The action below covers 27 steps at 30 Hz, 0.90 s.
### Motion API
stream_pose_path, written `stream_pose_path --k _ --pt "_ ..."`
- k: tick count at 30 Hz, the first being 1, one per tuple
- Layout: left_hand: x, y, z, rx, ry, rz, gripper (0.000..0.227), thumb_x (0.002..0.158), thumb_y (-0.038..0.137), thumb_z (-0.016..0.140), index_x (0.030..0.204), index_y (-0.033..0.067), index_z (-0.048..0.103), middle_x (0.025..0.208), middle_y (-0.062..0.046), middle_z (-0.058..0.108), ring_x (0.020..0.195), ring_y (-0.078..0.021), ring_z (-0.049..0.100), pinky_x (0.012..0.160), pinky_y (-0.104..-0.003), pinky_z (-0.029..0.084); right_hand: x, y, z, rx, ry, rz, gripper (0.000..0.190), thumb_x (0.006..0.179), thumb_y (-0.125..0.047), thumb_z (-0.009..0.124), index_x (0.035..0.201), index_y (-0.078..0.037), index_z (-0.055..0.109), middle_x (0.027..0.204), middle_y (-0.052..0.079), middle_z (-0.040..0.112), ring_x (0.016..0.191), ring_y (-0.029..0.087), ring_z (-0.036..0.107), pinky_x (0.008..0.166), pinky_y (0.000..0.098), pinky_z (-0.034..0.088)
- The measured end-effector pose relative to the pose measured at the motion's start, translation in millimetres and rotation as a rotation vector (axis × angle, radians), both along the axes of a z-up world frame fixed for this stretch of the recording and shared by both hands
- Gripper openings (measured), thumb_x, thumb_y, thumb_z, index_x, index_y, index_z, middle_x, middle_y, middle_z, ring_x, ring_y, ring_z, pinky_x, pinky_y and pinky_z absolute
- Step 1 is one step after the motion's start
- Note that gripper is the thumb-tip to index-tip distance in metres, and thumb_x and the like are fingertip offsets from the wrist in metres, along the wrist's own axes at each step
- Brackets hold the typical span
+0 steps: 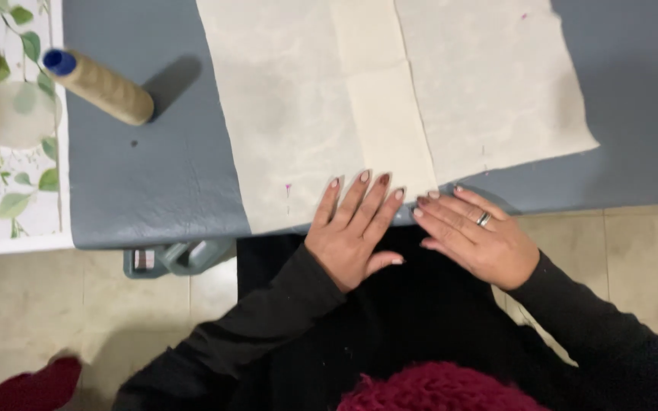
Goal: Pinning layers of white and leopard-print fabric together on a workspace.
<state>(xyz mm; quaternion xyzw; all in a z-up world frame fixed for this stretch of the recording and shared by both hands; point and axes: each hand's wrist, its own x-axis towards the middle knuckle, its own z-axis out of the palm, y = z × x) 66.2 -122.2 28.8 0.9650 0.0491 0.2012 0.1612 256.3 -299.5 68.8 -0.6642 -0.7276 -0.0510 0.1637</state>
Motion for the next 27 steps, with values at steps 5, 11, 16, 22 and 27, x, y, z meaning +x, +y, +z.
stream_pose_path --k 5,11,16,22,27 --pt "0.6 2.2 -4.4 0.082 0.009 -0.008 0.086 0.09 0.064 0.058 0.158 0.0147 0.041 0.163 -0.013 0.038 0.152 -0.0352 0.031 0.123 -0.062 0.021 35.5 8.7 26.0 0.03 -0.054 -0.011 0.046 0.083 -0.034 0.078 0.122 -0.012 0.071 0.123 0.006 0.072 0.117 0.021 0.065 0.106 0.0436 0.048" --pt "0.5 4.2 -5.9 0.077 -0.008 -0.031 0.087 0.09 0.061 0.062 0.16 0.0154 0.036 0.164 -0.013 0.035 0.152 -0.0348 0.029 0.121 -0.063 0.019 171.8 40.6 73.5 0.232 -0.166 -0.331 0.017 0.106 -0.015 0.074 0.122 -0.009 0.073 0.114 0.009 0.077 0.103 0.019 0.072 0.089 0.0319 0.058" --pt "2.6 4.4 -6.0 0.083 0.008 -0.041 0.09 0.086 0.057 0.066 0.159 0.0157 0.036 0.164 -0.012 0.034 0.153 -0.034 0.026 0.12 -0.062 0.019 330.6 74.9 36.4 0.401 0.15 -0.552 0.013 0.11 0.002 0.068 0.119 0.0 0.076 0.107 0.012 0.075 0.095 0.022 0.071 0.085 0.0335 0.057" --pt "6.7 4.2 -10.6 0.115 0.058 -0.028 0.094 0.08 0.054 0.07 0.159 0.0174 0.034 0.163 -0.01 0.033 0.152 -0.0329 0.025 0.118 -0.062 0.019 444.3 101.0 -26.3 0.478 0.025 -0.578 0.023 0.098 0.007 0.069 0.115 -0.004 0.08 0.108 0.012 0.076 0.095 0.023 0.073 0.084 0.0347 0.058" --pt "11.0 3.5 -18.4 0.201 0.042 0.017 0.086 0.086 0.054 0.065 0.16 0.0207 0.035 0.164 -0.008 0.033 0.152 -0.0306 0.026 0.118 -0.06 0.021 460.5 111.3 -36.5 0.434 0.052 -0.622 0.02 0.098 0.001 0.075 0.116 -0.006 0.08 0.099 0.013 0.074 0.087 0.025 0.072 0.079 0.0365 0.057"
